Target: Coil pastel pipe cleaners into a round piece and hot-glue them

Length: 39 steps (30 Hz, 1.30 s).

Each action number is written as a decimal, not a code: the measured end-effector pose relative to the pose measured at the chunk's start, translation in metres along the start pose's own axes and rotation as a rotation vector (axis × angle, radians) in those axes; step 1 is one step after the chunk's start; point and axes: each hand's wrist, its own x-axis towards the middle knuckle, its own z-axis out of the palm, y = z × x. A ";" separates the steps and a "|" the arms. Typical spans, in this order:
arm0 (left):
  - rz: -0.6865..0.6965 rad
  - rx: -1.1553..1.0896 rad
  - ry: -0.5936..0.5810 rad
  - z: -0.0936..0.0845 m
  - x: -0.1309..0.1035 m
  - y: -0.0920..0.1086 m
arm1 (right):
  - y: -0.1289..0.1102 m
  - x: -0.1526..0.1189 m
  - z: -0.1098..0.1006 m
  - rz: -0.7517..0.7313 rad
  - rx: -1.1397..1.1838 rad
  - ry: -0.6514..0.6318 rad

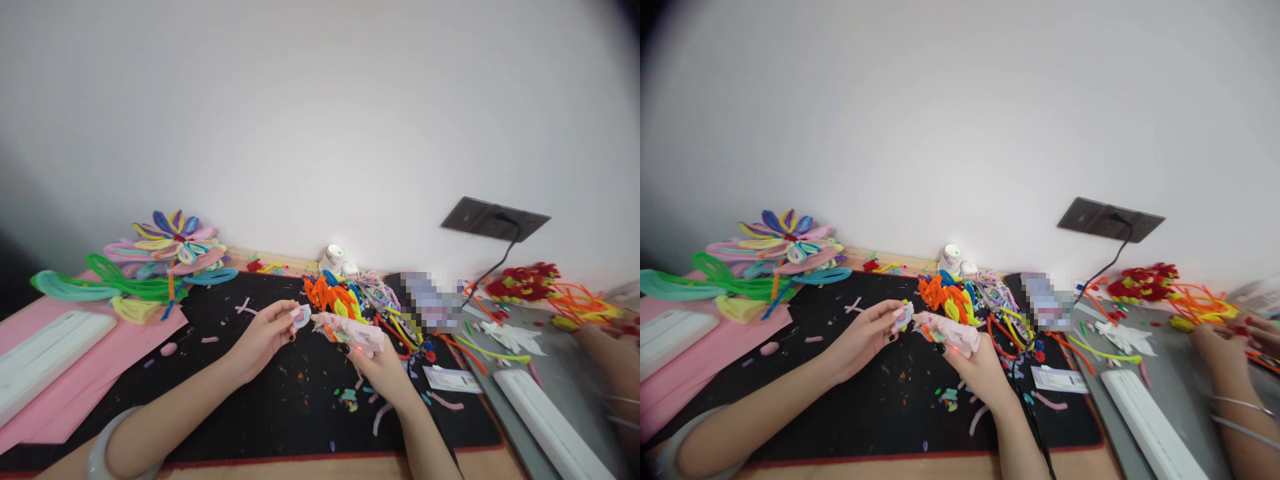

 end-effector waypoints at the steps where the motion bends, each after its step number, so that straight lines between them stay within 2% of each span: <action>1: -0.003 -0.002 -0.002 0.001 0.000 0.000 | 0.001 0.000 0.000 -0.006 -0.007 0.007; 13: -0.012 0.038 -0.046 0.001 -0.001 0.001 | 0.006 0.001 -0.001 -0.040 -0.039 0.040; 17: 0.008 0.034 -0.006 -0.001 0.001 -0.001 | 0.003 0.001 -0.001 -0.029 -0.030 0.038; 24: 0.022 0.024 0.012 -0.001 0.001 -0.001 | 0.000 0.001 0.001 0.002 0.013 -0.027; 31: 0.023 0.021 0.025 0.000 0.000 0.001 | 0.000 0.002 0.002 -0.031 0.050 -0.066; 39: 0.017 0.015 0.026 0.002 0.000 0.002 | -0.002 0.001 0.003 -0.018 0.001 -0.094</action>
